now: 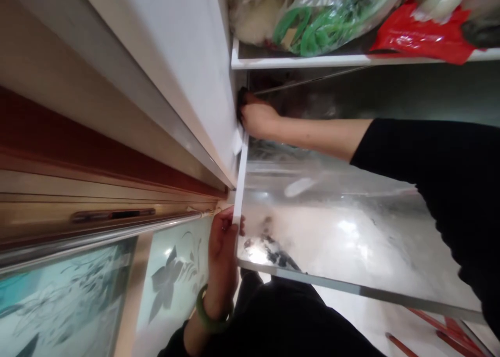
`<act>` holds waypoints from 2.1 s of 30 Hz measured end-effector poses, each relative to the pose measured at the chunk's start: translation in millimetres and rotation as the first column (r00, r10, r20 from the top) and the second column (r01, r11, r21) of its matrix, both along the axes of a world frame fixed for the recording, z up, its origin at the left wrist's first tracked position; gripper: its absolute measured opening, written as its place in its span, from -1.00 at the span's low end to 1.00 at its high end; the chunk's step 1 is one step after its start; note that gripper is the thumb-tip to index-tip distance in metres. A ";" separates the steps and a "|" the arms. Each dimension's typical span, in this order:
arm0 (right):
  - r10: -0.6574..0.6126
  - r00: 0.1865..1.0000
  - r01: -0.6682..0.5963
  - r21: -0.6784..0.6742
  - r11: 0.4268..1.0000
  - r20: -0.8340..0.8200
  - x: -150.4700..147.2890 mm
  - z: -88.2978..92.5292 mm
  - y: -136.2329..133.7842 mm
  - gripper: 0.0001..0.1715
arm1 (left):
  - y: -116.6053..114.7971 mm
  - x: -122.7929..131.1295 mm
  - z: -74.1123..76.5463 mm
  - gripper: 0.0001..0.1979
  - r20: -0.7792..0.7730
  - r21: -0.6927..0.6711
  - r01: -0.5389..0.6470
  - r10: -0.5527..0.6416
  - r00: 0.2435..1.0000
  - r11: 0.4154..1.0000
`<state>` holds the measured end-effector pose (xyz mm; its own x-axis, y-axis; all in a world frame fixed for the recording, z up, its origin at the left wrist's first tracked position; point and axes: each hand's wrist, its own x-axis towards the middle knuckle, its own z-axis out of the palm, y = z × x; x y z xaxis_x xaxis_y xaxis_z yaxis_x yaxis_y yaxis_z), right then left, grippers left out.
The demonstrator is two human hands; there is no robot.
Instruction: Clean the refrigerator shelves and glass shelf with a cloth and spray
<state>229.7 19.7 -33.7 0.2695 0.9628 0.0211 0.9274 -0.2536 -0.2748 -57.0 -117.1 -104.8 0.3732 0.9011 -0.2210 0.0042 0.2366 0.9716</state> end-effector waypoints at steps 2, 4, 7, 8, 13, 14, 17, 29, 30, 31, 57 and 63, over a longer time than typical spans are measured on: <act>-0.007 0.999 0.007 -0.005 1.000 0.053 -18.8 -0.1 -21.1 -0.61 | 1.0 0.0 0.3 -0.73 -0.008 0.009 0.011 -0.011 1.000 1.000; 0.021 0.995 -0.018 -0.034 0.999 0.102 -36.3 1.3 -37.6 -0.61 | 1.5 0.9 1.7 -0.75 -0.015 -0.002 0.018 -0.018 1.000 1.000; 0.055 0.989 -0.042 -0.092 0.995 0.137 -57.6 3.7 -54.7 -0.60 | 1.2 3.2 3.7 -0.78 0.016 -0.025 0.001 0.000 1.000 1.000; 0.060 0.989 -0.046 -0.104 0.993 0.137 -63.1 4.6 -58.9 -0.60 | 1.0 3.9 4.0 -0.77 0.036 -0.027 -0.008 0.009 0.999 1.000; 0.090 0.994 -0.079 -0.171 0.982 0.058 -82.3 16.5 -77.4 -0.66 | 2.8 2.4 2.7 -0.73 0.100 -0.064 0.029 -0.022 0.995 0.998; 0.088 0.996 -0.085 -0.202 0.976 0.007 -85.7 20.9 -81.5 -0.68 | 3.7 1.3 1.9 -0.72 0.129 -0.094 0.044 -0.032 0.991 0.995; 0.021 0.936 -0.120 -0.264 0.957 -0.351 -99.6 34.1 -94.9 -0.75 | 6.4 -4.7 -2.3 -0.68 0.290 -0.239 0.094 -0.021 0.957 0.967; -0.023 0.321 -0.580 -0.216 0.785 -0.947 -200.0 50.5 -84.7 -0.75 | -7.9 -92.8 -41.2 -0.75 0.393 -0.498 0.019 0.205 0.897 0.867; 0.075 0.415 -0.619 -0.220 0.754 -0.907 -210.8 46.0 -75.4 -0.76 | -9.8 -100.5 -45.6 -0.75 0.389 -0.507 0.006 0.222 0.894 0.862; 0.163 0.513 -0.629 -0.240 0.739 -0.843 -222.6 39.0 -64.9 -0.80 | -11.6 -107.5 -50.0 -0.75 0.385 -0.514 -0.012 0.243 0.890 0.858; 0.439 0.741 -0.400 0.191 0.896 -0.509 -228.5 52.6 -149.9 -0.20 | 19.8 -95.7 12.4 -0.46 0.298 0.400 -0.250 0.132 0.945 0.882; 0.146 0.919 -0.007 0.357 0.934 -0.366 -154.6 56.1 -201.2 -0.26 | 23.5 -26.9 63.6 -0.48 0.205 0.474 0.247 -0.379 0.902 0.845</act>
<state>75.1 -181.6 22.5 0.2495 0.9318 0.2634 0.7459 -0.0115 -0.6659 -83.9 -93.6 -41.3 0.6376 0.7033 0.3143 -0.2808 -0.1677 0.9450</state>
